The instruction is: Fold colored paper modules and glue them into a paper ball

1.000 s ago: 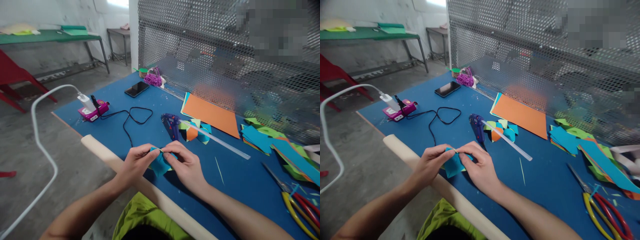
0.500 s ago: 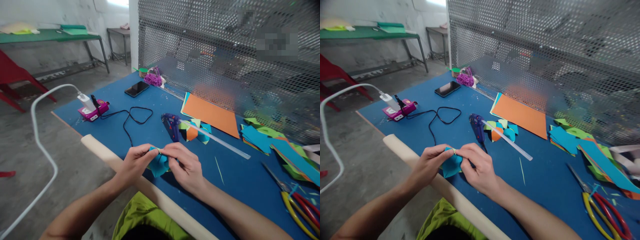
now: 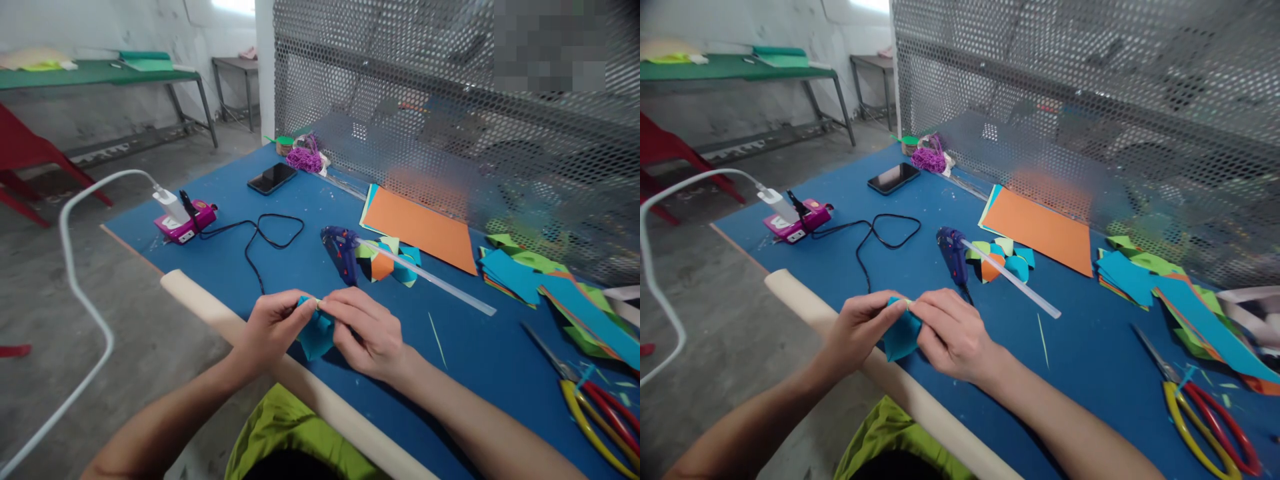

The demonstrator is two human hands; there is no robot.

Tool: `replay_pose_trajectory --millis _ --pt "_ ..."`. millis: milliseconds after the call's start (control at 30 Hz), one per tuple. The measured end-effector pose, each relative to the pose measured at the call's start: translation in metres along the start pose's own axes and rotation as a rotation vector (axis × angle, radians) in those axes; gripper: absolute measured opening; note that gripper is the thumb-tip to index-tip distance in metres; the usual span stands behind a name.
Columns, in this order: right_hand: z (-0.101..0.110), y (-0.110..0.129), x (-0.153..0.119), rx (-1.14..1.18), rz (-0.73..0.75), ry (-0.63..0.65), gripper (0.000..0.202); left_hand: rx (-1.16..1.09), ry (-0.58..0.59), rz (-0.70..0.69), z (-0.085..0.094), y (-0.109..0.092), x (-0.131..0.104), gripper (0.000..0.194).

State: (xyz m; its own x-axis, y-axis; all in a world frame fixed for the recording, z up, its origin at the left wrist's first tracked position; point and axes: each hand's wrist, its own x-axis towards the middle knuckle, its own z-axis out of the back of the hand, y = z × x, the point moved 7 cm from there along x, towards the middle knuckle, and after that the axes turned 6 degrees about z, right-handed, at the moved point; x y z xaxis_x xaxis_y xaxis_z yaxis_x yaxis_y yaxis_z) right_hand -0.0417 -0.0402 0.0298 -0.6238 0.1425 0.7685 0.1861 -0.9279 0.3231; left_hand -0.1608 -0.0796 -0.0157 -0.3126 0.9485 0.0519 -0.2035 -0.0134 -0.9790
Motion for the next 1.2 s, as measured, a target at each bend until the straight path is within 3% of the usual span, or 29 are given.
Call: replay_pose_trajectory --millis 133,233,433,667,833,967,1200 --pt "0.004 -0.015 -0.002 0.099 -0.298 -0.027 0.022 0.111 -0.046 -0.075 0.002 -0.005 -0.003 0.031" --pt "0.001 -0.025 -0.004 0.147 -0.486 0.029 0.013 0.194 -0.075 -0.151 0.002 -0.011 -0.005 0.030" --pt "-0.006 -0.030 -0.003 0.234 -0.606 0.086 0.016 0.318 -0.127 -0.283 0.001 -0.022 -0.010 0.024" --pt "-0.002 -0.026 -0.003 0.134 -0.549 0.019 0.012 0.405 -0.146 -0.393 -0.005 -0.026 -0.016 0.018" --pt "0.001 -0.018 0.000 0.011 -0.343 -0.034 0.012 0.424 -0.207 -0.466 -0.004 -0.031 -0.016 0.012" --pt "-0.001 -0.012 -0.002 -0.055 -0.192 0.001 0.009 0.430 -0.203 -0.473 -0.004 -0.034 -0.014 0.010" --pt "-0.001 -0.010 -0.003 -0.017 -0.167 0.010 0.008 0.379 -0.255 -0.521 0.000 -0.037 -0.018 0.009"
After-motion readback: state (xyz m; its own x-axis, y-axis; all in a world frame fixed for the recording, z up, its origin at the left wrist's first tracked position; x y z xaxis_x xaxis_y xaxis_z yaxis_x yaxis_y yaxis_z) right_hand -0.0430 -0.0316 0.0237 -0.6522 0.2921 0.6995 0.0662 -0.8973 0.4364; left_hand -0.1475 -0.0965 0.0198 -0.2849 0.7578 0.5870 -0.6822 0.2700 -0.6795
